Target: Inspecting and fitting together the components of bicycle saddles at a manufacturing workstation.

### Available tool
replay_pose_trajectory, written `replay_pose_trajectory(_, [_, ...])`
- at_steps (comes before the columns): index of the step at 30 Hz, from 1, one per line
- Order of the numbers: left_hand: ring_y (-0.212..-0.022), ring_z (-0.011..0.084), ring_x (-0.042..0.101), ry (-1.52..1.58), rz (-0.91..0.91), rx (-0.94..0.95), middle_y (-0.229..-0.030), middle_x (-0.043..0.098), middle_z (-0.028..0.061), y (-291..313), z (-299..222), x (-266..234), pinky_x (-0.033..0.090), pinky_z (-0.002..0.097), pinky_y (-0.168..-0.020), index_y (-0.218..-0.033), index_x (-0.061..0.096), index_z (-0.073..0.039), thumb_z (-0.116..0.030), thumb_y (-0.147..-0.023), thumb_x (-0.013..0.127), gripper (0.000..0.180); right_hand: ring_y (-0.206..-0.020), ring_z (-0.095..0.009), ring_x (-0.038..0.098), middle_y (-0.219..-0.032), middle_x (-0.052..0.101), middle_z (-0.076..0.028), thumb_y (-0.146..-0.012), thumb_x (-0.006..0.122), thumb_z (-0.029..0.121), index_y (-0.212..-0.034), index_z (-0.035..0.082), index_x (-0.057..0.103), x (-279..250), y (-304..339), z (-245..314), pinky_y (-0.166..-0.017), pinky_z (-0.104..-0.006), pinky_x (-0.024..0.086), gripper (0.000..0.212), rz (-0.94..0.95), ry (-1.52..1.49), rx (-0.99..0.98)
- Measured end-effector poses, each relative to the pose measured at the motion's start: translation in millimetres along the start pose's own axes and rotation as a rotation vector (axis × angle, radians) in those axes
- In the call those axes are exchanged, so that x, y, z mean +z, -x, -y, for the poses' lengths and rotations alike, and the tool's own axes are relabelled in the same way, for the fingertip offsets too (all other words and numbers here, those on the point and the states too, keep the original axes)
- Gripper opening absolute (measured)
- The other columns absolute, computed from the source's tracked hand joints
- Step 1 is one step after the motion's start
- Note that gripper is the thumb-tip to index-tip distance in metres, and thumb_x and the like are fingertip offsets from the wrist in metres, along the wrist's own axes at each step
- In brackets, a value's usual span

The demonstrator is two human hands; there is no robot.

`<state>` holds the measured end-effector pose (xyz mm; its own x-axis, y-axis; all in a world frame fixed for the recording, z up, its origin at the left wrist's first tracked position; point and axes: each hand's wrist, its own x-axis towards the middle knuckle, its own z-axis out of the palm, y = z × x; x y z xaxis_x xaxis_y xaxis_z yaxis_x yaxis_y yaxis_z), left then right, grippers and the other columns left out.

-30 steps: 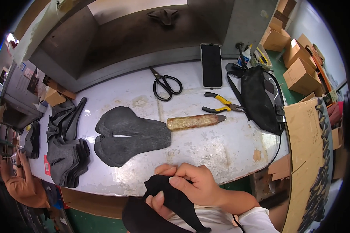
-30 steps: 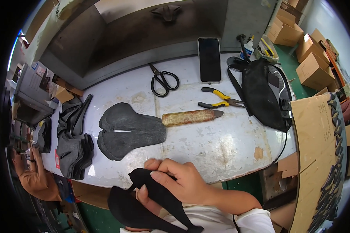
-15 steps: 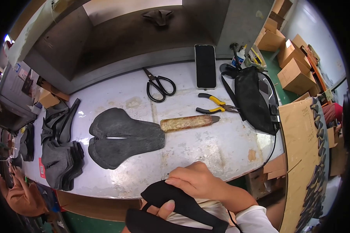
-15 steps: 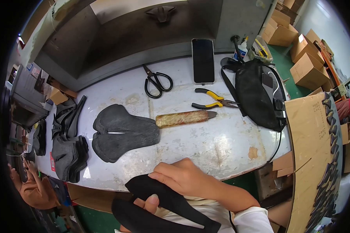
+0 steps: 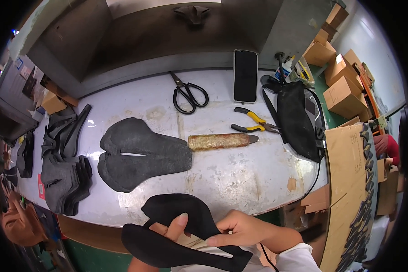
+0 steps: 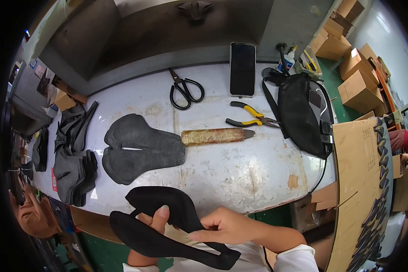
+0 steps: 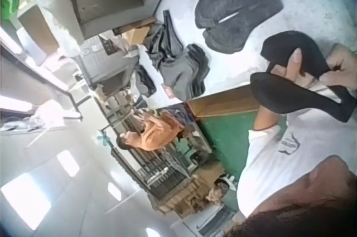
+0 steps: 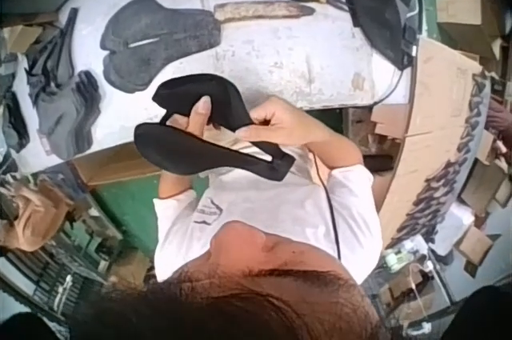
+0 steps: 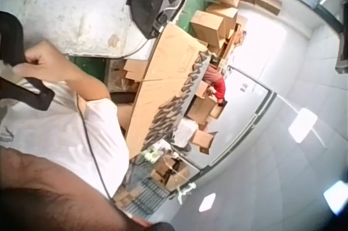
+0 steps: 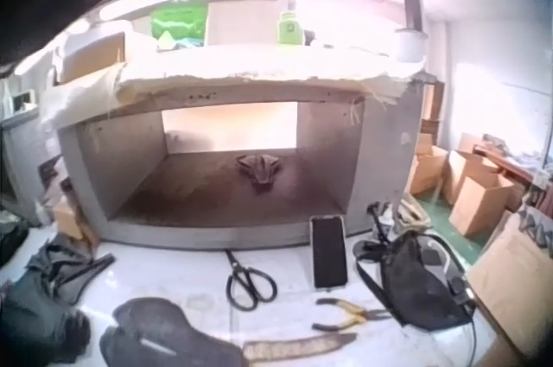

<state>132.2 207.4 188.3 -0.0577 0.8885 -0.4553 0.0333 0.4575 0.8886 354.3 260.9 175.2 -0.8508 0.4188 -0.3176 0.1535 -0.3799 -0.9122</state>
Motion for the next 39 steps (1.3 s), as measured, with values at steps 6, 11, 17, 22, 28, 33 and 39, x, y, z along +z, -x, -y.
replay_pose_trajectory(6, [-0.086,0.0175,0.062,0.488,0.186,0.289,-0.098,0.065,0.0056,-10,4,18,0.049,0.0342,-0.078,-0.114,0.059,-0.007,-0.044,-0.098,0.051,0.041,-0.062,0.001,0.044,-0.067,0.053,0.008,-0.099,0.057,0.028,-0.077,0.001,0.066,5,1,-14,-0.053,-0.0205,0.034,0.036,-0.075,-0.515,0.015])
replay_pose_trajectory(11, [-0.087,0.0192,0.062,0.923,-0.067,-0.073,-0.100,0.065,0.0061,13,-2,38,0.050,0.0358,-0.078,-0.121,0.058,-0.008,-0.066,-0.090,0.048,0.066,-0.065,-0.002,0.048,-0.071,0.057,0.005,-0.098,0.058,0.024,-0.091,-0.002,0.070,20,-6,-5,-0.055,-0.0225,0.036,0.030,0.015,-0.613,-0.240])
replay_pose_trajectory(17, [-0.084,0.0213,0.061,1.076,0.664,0.086,-0.093,0.066,0.0061,-9,42,15,0.049,0.0353,-0.075,-0.116,0.060,-0.006,-0.033,-0.087,0.065,0.040,-0.053,-0.007,0.046,-0.060,0.054,-0.003,-0.098,0.057,0.020,-0.088,-0.005,0.065,9,-10,-5,-0.048,-0.0279,0.034,0.028,-0.079,-0.261,-0.504])
replay_pose_trajectory(22, [-0.095,0.0160,0.061,0.441,0.604,0.103,-0.103,0.064,0.0094,-7,14,-1,0.045,0.0290,-0.087,-0.124,0.056,0.005,-0.004,-0.081,0.067,0.045,-0.046,-0.024,0.050,-0.057,0.050,-0.010,-0.092,0.065,0.013,-0.072,-0.002,0.059,-8,-13,22,-0.045,-0.0337,0.035,0.025,-0.321,0.349,-0.623])
replay_pose_trajectory(28, [-0.101,0.0154,0.061,0.480,0.043,0.245,-0.107,0.065,0.0111,-4,9,10,0.044,0.0318,-0.097,-0.144,0.031,0.006,-0.003,-0.091,0.056,0.059,-0.110,-0.023,0.056,-0.126,0.052,-0.022,-0.094,0.061,0.018,-0.114,0.001,0.044,1,-9,-3,-0.087,-0.0334,0.048,0.031,-0.348,-0.518,-0.361])
replay_pose_trajectory(33, [-0.103,0.0166,0.061,0.524,-0.044,0.302,-0.109,0.065,0.0115,2,0,18,0.042,0.0357,-0.100,-0.146,0.025,0.006,-0.006,-0.092,0.057,0.064,-0.092,-0.018,0.063,-0.113,0.060,-0.018,-0.090,0.066,0.011,-0.099,-0.001,0.052,15,-12,5,-0.070,-0.0292,0.053,0.021,-0.429,0.069,-0.454])
replay_pose_trajectory(39, [-0.089,0.0223,0.067,0.161,-0.047,0.329,-0.108,0.064,0.0212,16,7,24,0.057,0.0252,-0.057,-0.150,0.014,0.000,-0.008,-0.093,0.052,0.069,-0.061,-0.008,0.057,-0.079,0.066,-0.008,-0.082,0.078,0.014,-0.084,0.001,0.054,8,-21,5,-0.054,-0.0224,0.045,0.027,-0.575,0.344,-0.276])
